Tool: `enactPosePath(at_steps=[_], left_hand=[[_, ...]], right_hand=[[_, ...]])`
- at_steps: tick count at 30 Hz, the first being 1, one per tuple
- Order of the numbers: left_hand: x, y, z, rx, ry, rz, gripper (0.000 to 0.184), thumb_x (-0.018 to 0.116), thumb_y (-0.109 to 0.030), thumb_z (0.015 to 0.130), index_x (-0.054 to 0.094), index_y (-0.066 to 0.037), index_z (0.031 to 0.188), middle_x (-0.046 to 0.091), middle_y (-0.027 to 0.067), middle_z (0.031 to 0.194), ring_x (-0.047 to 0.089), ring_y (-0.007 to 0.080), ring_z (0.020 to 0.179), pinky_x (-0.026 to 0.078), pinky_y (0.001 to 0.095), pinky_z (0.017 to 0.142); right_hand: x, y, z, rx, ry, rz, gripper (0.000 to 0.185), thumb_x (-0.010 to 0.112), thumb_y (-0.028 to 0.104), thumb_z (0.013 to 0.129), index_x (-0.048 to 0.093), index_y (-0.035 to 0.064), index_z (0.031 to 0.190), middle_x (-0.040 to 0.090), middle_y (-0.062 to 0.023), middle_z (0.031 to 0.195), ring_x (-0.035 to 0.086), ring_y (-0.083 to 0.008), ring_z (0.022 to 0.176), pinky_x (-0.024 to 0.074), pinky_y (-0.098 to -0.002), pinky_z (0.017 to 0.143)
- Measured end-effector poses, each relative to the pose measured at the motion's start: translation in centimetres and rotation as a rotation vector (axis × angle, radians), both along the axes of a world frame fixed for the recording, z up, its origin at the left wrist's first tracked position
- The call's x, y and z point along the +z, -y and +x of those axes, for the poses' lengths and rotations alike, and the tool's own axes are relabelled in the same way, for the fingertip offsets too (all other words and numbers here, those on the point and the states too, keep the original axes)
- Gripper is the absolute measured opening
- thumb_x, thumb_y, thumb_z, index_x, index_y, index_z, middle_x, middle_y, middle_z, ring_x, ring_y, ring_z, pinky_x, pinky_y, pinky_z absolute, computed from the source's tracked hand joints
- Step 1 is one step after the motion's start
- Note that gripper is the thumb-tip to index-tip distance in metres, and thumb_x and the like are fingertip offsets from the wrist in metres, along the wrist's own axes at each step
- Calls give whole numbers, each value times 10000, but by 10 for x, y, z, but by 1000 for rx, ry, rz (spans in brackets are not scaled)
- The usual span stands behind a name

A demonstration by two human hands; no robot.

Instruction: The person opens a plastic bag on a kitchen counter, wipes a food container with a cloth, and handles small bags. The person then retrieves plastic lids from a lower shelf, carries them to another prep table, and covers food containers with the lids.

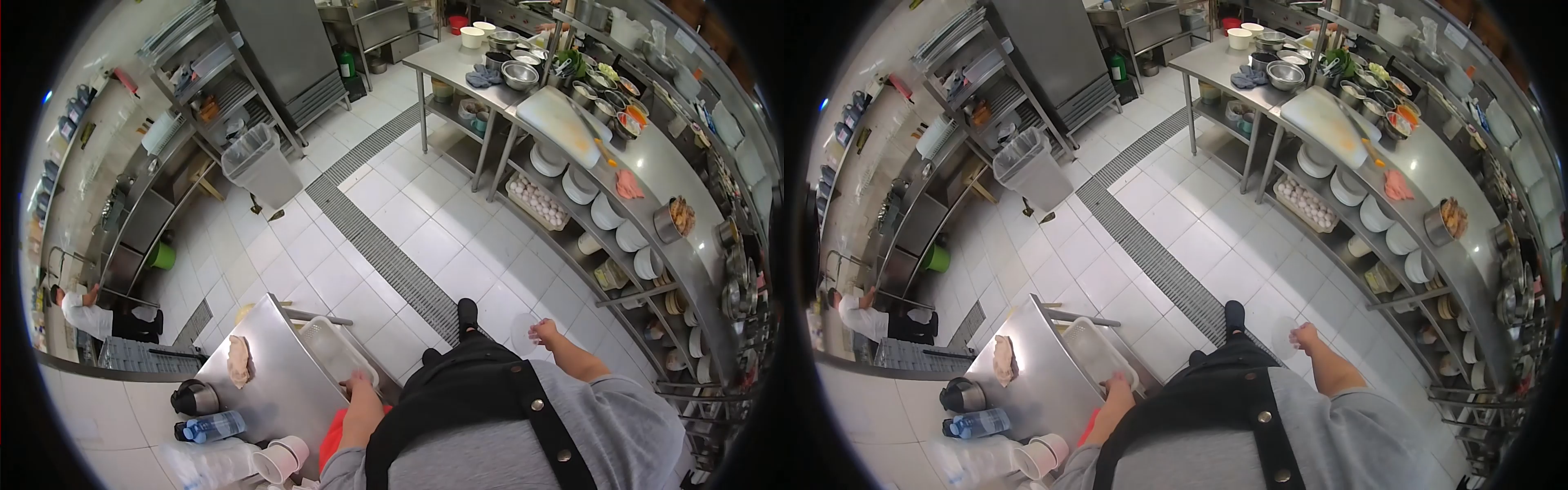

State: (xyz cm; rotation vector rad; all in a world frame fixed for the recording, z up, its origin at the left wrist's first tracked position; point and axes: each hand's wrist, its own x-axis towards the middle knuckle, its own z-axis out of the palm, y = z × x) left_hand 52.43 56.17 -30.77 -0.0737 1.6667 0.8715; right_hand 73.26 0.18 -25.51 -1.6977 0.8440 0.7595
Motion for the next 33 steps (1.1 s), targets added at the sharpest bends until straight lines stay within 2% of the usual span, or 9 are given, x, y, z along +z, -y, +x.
enactPosePath(at_steps=[2,8,12,14,23,27,29,32,33], left_hand=[[13,4,11,-10,-311,44,480,415,-320,989,549,140,1034,675,180,892,674,317,733,595,288,661],[17,-20,25,118,-21,21,483,489,-364,960,633,83,844,676,183,851,671,266,697,590,276,641],[23,-30,37,-17,92,78,689,469,-573,900,451,16,1259,632,145,1090,655,236,826,560,238,676],[17,-41,37,-22,327,32,789,442,-657,866,458,39,1236,640,146,1054,648,234,779,564,239,655],[22,-51,65,88,507,-41,700,363,-619,918,476,-30,1279,585,146,1193,640,263,946,584,292,692],[-3,-39,101,-303,567,151,503,465,-455,946,520,-30,1210,603,149,1137,653,253,906,585,297,722],[68,4,144,-441,571,69,357,594,-260,913,540,-24,1175,612,150,1107,651,244,921,580,296,770],[81,27,174,-656,695,35,383,678,-81,843,520,2,1182,610,155,1098,649,248,930,572,303,816],[80,32,180,-723,756,36,418,692,-44,823,506,10,1194,607,159,1100,649,250,933,569,306,827]], right_hand=[[-9,7,4,29,-16,-11,227,604,53,841,400,124,910,637,-122,859,646,-264,726,489,-431,593],[-14,11,32,-64,33,-4,237,611,49,837,401,128,915,627,-109,826,632,-251,696,477,-423,576],[-14,-1,40,-25,51,1,268,646,59,818,404,124,913,628,-101,822,631,-242,692,474,-423,567],[-15,-11,38,-15,49,8,279,667,62,805,412,119,906,629,-99,827,633,-238,697,478,-424,571],[-7,-36,25,229,-51,-74,214,725,112,764,596,37,917,640,-120,828,639,-268,714,526,-429,572],[-17,-36,30,496,-56,-257,246,740,137,750,553,39,876,650,-126,831,659,-268,751,532,-442,599],[-23,-45,35,631,-47,-350,246,761,152,728,570,28,820,649,-127,819,660,-270,742,533,-419,562],[-23,-88,60,426,158,-279,225,750,127,736,560,38,819,654,-124,852,647,-240,720,523,-383,539],[-13,-106,70,242,109,-9,207,719,114,766,538,53,845,653,-122,879,644,-236,739,527,-379,571]])
